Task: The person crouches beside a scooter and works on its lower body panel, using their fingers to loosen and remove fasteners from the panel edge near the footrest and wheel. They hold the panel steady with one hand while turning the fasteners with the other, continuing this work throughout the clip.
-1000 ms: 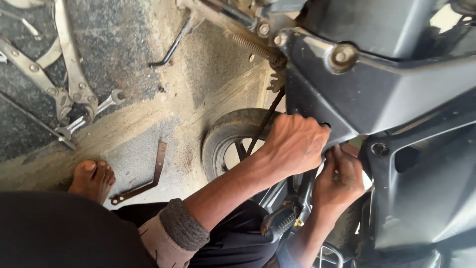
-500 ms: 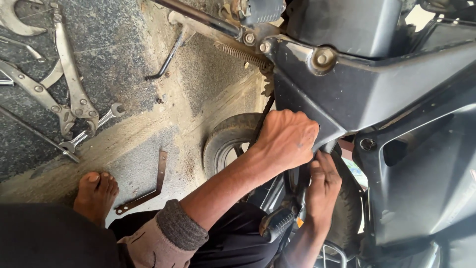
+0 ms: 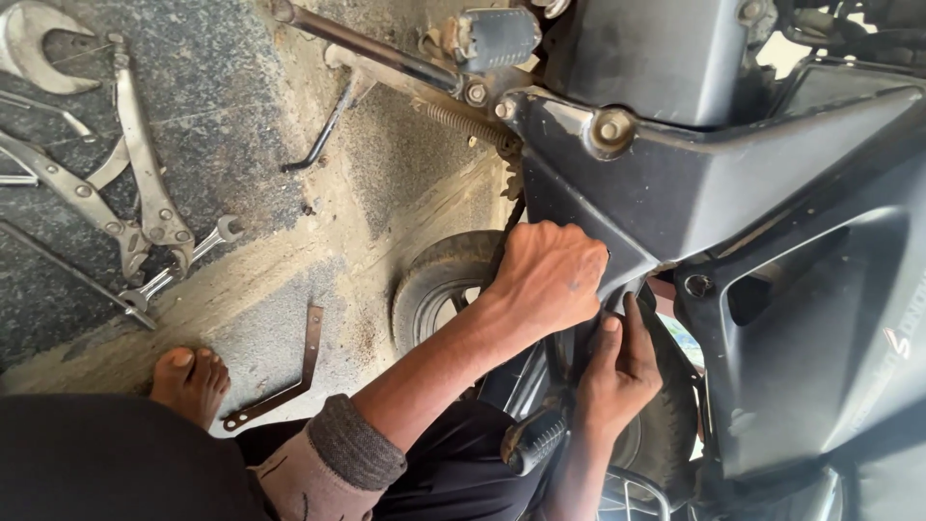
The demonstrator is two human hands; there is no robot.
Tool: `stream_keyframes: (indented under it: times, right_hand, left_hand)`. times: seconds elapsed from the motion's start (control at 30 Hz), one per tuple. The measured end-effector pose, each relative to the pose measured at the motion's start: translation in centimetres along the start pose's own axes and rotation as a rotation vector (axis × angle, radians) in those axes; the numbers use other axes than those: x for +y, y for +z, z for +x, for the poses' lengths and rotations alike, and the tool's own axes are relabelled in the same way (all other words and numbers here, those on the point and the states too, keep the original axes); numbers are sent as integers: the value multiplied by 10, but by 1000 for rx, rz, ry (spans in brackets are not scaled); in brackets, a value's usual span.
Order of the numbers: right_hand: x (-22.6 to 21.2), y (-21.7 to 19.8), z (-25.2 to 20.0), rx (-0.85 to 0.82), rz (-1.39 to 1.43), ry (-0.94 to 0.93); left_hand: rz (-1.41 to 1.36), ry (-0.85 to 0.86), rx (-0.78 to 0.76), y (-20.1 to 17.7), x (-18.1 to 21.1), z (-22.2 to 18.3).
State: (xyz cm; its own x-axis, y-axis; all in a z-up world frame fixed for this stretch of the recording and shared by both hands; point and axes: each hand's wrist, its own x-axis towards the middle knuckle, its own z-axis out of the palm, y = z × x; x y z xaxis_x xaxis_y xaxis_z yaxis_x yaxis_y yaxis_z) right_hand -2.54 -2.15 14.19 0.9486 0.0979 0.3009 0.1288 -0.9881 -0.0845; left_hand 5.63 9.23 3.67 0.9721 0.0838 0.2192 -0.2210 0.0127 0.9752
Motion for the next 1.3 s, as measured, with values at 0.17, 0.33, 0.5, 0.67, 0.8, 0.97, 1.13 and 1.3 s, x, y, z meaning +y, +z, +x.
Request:
stream_keyframes:
  times: [0.17,0.33,0.5,0.67,0.8,0.97,1.13,1.3]
  right_hand:
    - [-2,-5,-8,-7,-30,54]
    - [-15,-12,-5,-87,-44,123]
    - [0,-12,-2,-238,47,205]
    - [8,-17,10,-319,158,253]
    - [12,-24,20,-401,323,280]
    - [23,-25,20,-410,389,319]
    - [27,-28,19,-404,363,325]
    - [27,-21,20,-314,445,419]
  left_hand:
    - [48,12,-32,9,-2,2]
    - [61,24,-31,18,-5,3]
    - [66,21,-46,11,-2,3]
    - [57,9,-81,5,0,5]
    - [50,18,-31,1,2,3]
    - [55,36,-39,3,1,3]
    - [87,40,-75,11,-2,3]
    - [114,24,-100,6,-1,6]
